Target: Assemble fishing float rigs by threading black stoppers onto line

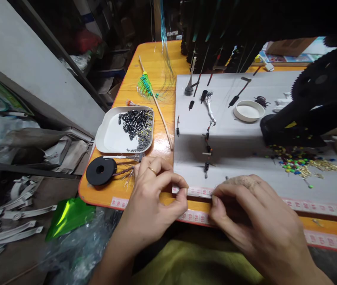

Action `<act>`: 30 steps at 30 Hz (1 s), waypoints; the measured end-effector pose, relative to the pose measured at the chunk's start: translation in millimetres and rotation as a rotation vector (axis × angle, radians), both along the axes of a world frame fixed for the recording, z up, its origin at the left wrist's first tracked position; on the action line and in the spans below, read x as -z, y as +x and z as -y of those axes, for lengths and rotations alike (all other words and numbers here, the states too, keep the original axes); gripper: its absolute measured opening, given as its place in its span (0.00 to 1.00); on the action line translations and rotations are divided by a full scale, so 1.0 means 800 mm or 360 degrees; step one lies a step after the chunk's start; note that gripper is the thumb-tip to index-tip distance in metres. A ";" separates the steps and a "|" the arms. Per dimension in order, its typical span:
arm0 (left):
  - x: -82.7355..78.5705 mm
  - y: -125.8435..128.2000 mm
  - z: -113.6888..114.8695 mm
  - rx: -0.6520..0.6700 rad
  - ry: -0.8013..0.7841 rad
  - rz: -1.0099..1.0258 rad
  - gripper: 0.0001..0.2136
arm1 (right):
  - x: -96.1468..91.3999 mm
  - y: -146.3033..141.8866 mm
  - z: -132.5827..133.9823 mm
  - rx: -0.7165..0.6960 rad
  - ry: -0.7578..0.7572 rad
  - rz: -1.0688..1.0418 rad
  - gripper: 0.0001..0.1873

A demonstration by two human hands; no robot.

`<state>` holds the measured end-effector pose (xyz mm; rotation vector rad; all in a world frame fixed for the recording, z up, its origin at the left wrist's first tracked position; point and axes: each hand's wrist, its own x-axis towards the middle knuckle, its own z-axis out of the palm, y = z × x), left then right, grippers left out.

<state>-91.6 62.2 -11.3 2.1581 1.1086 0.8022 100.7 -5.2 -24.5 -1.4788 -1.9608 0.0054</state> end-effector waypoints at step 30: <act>0.002 0.017 0.057 0.0184 0.0650 0.0361 0.12 | -0.018 0.002 0.040 -0.0172 -0.0451 -0.1329 0.07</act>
